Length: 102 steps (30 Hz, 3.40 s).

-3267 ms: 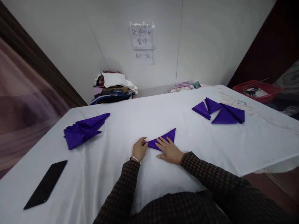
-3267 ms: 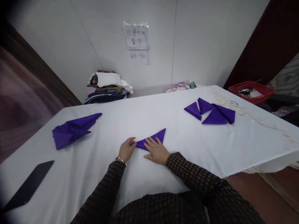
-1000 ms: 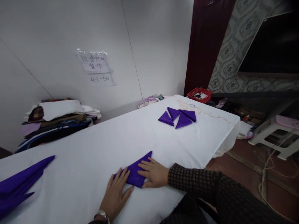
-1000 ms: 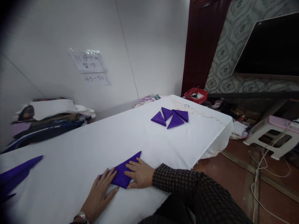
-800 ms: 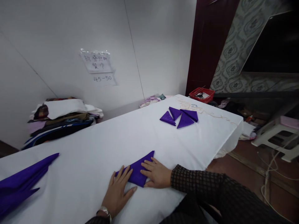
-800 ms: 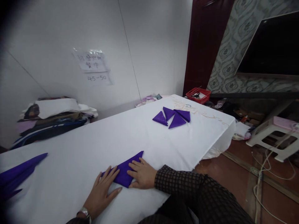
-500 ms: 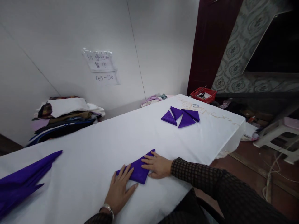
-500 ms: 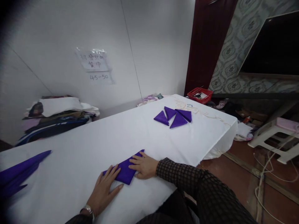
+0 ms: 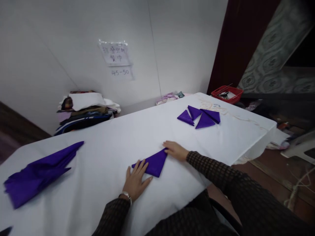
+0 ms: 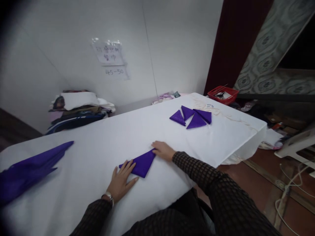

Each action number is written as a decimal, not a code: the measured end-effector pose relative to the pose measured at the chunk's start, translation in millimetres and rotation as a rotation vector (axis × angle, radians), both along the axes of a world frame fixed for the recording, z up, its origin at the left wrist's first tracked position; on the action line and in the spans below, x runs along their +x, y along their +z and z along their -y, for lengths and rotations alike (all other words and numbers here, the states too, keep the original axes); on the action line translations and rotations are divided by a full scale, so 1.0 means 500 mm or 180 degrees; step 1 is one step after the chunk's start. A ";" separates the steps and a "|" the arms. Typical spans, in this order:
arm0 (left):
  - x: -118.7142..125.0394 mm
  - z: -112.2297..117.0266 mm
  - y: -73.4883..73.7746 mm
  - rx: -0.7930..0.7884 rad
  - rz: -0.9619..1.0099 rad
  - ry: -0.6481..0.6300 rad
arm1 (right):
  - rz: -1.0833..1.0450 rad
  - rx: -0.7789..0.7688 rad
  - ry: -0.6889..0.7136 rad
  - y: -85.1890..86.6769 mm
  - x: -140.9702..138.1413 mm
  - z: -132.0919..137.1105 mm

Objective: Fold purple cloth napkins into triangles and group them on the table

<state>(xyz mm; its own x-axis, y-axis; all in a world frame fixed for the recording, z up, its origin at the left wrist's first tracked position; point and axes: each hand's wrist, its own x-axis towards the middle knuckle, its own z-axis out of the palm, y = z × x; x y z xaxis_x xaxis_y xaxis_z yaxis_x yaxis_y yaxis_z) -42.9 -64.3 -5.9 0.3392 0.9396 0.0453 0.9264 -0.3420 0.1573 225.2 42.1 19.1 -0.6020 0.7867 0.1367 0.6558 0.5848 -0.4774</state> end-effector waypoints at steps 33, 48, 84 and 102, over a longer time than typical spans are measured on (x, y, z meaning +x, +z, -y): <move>0.010 0.017 0.016 -0.0145 0.0177 0.0370 | 0.0752 -0.0120 0.0255 0.042 -0.054 -0.013; 0.009 0.013 0.019 -0.0190 0.0239 0.0322 | 0.0869 0.0017 0.0391 0.025 -0.085 0.021; 0.079 -0.054 -0.008 -0.0143 0.0356 -0.0306 | 0.0656 -0.0319 -0.2604 0.011 0.244 -0.233; 0.074 -0.059 -0.012 -0.0112 0.0408 -0.0284 | 0.0627 0.1095 -0.1530 -0.023 0.180 -0.093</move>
<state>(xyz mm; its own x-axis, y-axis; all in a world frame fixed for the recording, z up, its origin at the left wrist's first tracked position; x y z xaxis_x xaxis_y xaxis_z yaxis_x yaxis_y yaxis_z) -6.0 -35.0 -11.8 0.4149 0.9078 0.0611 0.8642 -0.4142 0.2857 315.3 88.4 7.4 -0.2312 0.9066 0.3529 0.9405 0.3011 -0.1575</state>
